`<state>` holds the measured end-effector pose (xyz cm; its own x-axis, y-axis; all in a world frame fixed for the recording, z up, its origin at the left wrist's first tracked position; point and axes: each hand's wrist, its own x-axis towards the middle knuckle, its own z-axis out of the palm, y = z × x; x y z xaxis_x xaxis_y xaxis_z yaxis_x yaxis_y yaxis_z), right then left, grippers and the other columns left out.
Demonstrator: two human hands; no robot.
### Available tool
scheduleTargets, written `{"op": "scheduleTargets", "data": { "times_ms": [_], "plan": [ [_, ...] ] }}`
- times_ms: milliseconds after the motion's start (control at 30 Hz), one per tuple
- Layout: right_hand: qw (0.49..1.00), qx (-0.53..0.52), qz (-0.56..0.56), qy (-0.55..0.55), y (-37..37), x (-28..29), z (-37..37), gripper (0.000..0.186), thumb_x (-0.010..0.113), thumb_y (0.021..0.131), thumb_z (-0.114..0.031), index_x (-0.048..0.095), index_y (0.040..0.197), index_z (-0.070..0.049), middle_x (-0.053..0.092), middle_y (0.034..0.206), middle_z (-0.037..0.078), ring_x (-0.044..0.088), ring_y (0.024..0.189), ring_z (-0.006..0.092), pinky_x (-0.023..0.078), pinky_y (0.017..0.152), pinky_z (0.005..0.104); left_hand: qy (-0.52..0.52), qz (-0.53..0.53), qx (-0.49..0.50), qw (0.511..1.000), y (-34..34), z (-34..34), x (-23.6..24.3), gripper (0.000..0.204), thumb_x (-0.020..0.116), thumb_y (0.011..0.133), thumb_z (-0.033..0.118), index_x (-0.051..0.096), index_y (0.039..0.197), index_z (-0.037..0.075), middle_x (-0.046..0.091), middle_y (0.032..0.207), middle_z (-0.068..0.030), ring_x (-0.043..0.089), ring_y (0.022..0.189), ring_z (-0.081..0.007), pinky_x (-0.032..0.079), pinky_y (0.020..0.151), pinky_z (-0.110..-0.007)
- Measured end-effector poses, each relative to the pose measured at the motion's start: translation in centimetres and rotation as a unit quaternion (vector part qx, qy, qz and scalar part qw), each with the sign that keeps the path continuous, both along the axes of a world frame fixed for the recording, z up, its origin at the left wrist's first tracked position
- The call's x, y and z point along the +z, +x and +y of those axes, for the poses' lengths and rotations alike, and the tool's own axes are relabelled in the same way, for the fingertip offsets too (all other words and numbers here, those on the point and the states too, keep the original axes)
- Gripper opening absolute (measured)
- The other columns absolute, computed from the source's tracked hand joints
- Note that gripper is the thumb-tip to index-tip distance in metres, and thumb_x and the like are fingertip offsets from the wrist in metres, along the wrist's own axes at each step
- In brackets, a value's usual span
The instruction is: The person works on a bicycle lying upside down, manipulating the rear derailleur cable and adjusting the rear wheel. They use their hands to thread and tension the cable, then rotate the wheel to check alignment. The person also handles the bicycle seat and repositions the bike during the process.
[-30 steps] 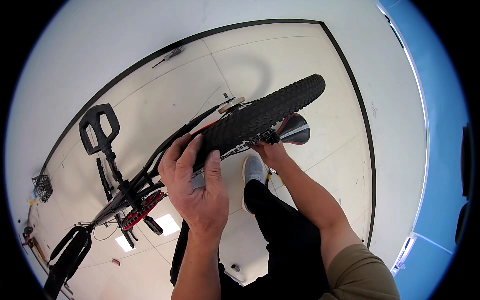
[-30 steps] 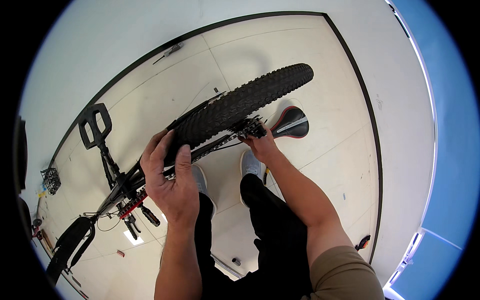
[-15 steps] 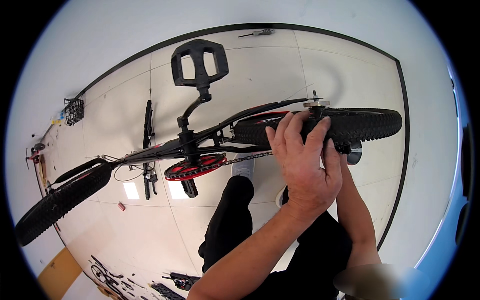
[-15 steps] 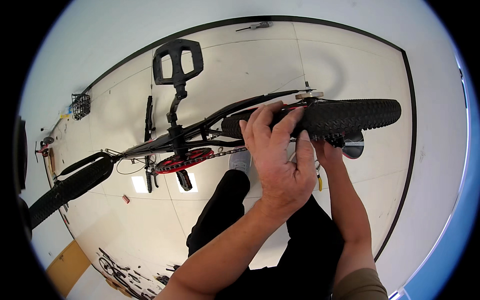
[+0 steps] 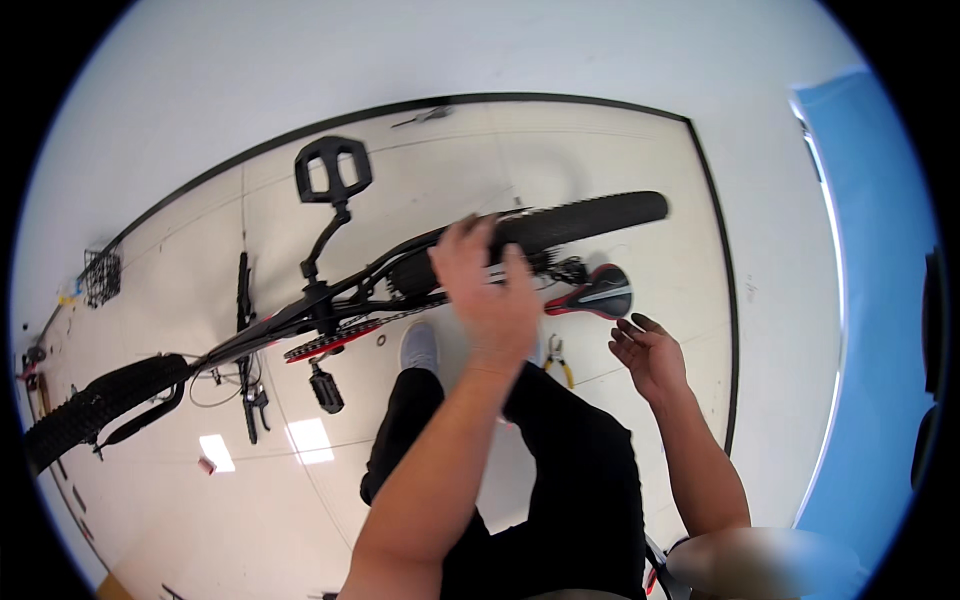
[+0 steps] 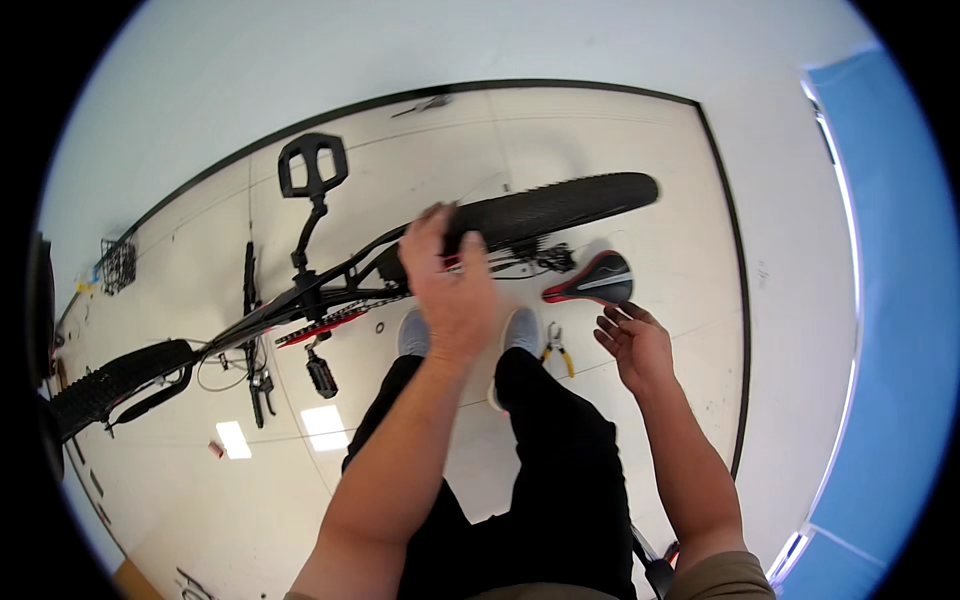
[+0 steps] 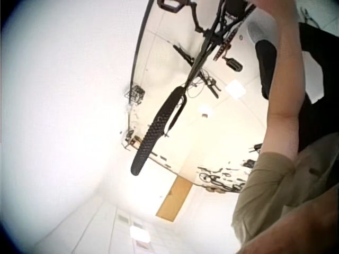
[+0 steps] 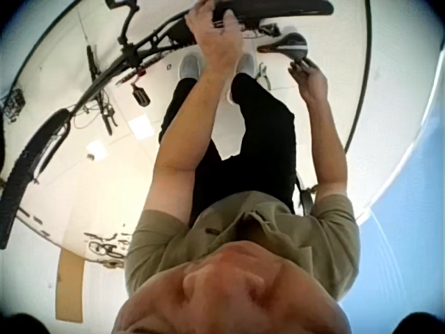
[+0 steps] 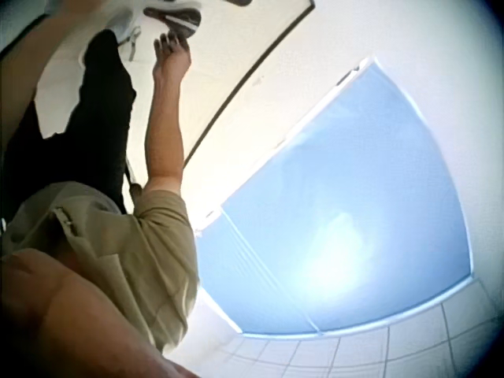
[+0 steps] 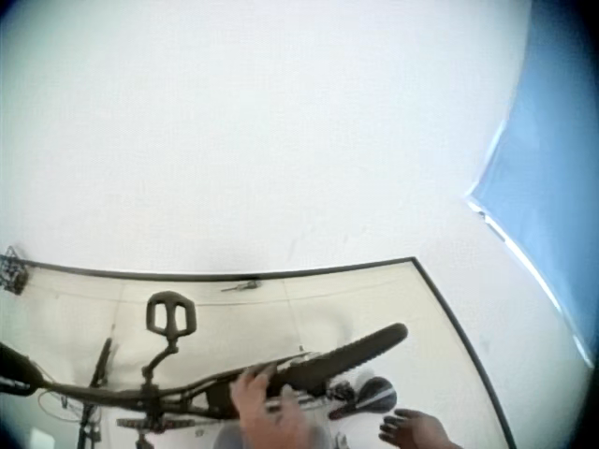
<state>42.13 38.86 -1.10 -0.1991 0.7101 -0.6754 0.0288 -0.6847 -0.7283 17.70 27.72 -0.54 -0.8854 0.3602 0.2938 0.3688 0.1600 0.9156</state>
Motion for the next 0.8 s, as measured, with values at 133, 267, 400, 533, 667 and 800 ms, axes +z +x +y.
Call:
{"op": "scheduleTargets", "data": {
  "times_ms": [133,267,400,533,667,800],
  "plan": [
    [0.999,0.017,0.016,0.035,2.5,10.4,-4.7,0.049,0.047,0.094,0.002,0.04,0.142,0.009,0.057,0.129,0.024,0.063,0.111,0.0324,0.055,0.097,0.0457,0.016,0.017,0.069,0.997,-2.5,-4.0,0.4,0.04,0.062,0.092,0.003,0.06,0.132,0.0,0.062,0.133,-0.0153,0.057,0.125,-0.0268,0.042,0.109,-0.037],
    [0.996,-0.007,0.052,0.072,7.5,15.0,-9.6,0.044,0.049,0.093,0.001,0.047,0.136,0.009,0.06,0.126,0.025,0.065,0.108,0.0319,0.057,0.093,0.0441,0.079,-0.034,0.118,0.989,-3.5,-10.0,1.2,0.039,0.062,0.092,0.001,0.06,0.131,-0.002,0.062,0.132,-0.0159,0.058,0.124,-0.0272,0.041,0.109,-0.037],
    [0.988,-0.09,0.09,0.091,13.0,16.5,-12.5,0.044,0.048,0.092,0.002,0.048,0.135,0.01,0.061,0.123,0.023,0.065,0.104,0.0306,0.057,0.091,0.0434,0.112,-0.093,0.106,0.984,-0.4,-17.6,3.8,0.04,0.059,0.095,-0.001,0.057,0.134,-0.005,0.063,0.132,-0.0174,0.06,0.12,-0.0243,0.046,0.104,-0.036],
    [0.988,-0.101,0.118,0.027,12.9,14.6,-14.5,0.046,0.046,0.092,0.003,0.046,0.136,0.012,0.061,0.121,0.023,0.065,0.099,0.0296,0.057,0.09,0.0431,-0.021,-0.039,0.138,0.989,0.0,-33.5,5.7,0.04,0.057,0.095,0.0,0.056,0.134,-0.008,0.063,0.131,-0.0194,0.062,0.118,-0.0258,0.046,0.103,-0.036],
    [0.978,-0.075,0.179,0.073,14.0,16.2,-14.1,0.038,0.045,0.092,0.004,0.05,0.129,0.01,0.064,0.113,0.019,0.067,0.091,0.0251,0.059,0.083,0.0401,-0.169,-0.09,0.141,0.971,2.8,-46.2,1.2,0.041,0.06,0.093,0.006,0.058,0.131,-0.009,0.068,0.119,-0.0183,0.064,0.108,-0.0245,0.049,0.097,-0.036],
    [0.979,-0.064,0.18,0.075,16.0,17.5,-15.1,0.028,0.046,0.092,0.005,0.054,0.119,0.006,0.067,0.105,0.015,0.068,0.086,0.0228,0.06,0.078,0.0383,-0.296,-0.251,0.079,0.918,6.7,-57.8,-3.7,0.041,0.067,0.089,0.011,0.063,0.127,-0.006,0.072,0.099,-0.0133,0.067,0.087,-0.0189,0.053,0.08,-0.032]
  ]
}}
